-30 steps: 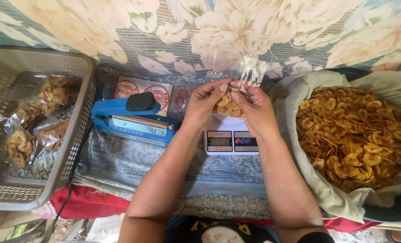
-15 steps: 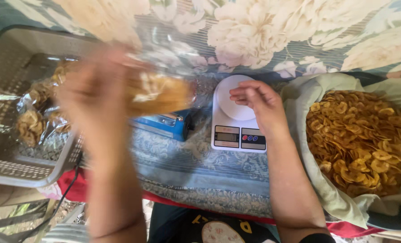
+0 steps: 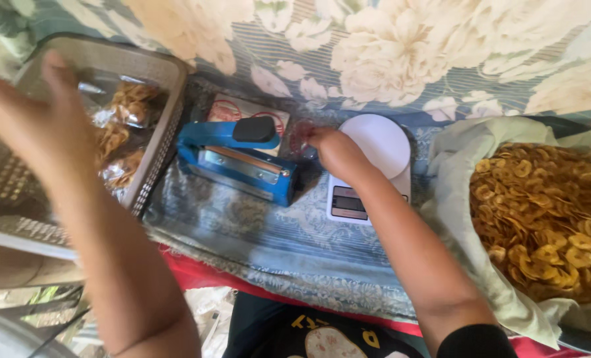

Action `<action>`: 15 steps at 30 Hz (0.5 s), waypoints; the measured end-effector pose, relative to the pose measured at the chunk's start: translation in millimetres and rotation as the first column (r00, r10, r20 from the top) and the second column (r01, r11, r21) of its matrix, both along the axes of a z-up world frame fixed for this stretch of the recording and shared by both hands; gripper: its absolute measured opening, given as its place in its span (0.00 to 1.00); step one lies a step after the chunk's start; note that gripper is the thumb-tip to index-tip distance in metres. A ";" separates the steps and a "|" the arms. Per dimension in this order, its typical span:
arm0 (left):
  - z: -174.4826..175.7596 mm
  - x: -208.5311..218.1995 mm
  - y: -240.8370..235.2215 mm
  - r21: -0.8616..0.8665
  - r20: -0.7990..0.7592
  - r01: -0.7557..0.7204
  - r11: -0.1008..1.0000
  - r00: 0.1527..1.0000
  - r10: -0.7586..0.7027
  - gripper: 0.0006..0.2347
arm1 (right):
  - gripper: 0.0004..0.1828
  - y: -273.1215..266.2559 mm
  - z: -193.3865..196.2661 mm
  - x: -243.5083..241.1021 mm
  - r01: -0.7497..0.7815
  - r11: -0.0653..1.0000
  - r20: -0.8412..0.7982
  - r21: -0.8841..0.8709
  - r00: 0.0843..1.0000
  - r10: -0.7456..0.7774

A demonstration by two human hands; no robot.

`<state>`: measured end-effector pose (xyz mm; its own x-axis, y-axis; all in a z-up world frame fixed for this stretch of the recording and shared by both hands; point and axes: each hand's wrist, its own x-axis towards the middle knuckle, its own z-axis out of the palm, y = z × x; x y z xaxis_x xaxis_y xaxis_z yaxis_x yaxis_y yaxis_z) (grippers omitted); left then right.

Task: The person weighs dried banana chips on a digital scale, places them into clear plastic bags, and seals the bags using a handheld heat sealer. The sealed packages are then placed into a plastic basket.

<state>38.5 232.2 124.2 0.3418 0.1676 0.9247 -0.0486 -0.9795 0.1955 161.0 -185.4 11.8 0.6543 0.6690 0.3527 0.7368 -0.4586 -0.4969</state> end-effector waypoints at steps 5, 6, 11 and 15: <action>-10.1 -55.9 -207.2 -0.245 -0.434 0.348 0.905 0.795 -0.423 0.24 | 0.15 19.8 -41.0 35.6 -0.251 0.954 0.018 0.163 0.968 0.251; -11.5 -40.8 -251.2 -0.272 -0.587 0.411 0.870 0.646 -0.489 0.07 | 0.19 23.9 -46.9 44.6 -0.335 0.905 -0.104 0.261 0.923 0.372; -38.1 9.6 -312.0 0.133 -0.546 0.229 0.964 0.829 -0.121 0.16 | 0.23 3.8 -49.2 43.1 -0.076 0.991 -0.372 0.111 0.921 0.113; -64.0 47.2 -314.0 0.050 -0.723 0.112 0.992 0.690 -0.041 0.12 | 0.24 2.7 -29.9 32.7 -0.204 0.973 0.033 -0.106 0.977 0.209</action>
<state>85.7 -81.9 60.2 0.9158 0.0454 0.3990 -0.0033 -0.9927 0.1206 193.7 -182.6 -18.2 0.4835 0.8218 0.3013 0.8408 -0.3404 -0.4208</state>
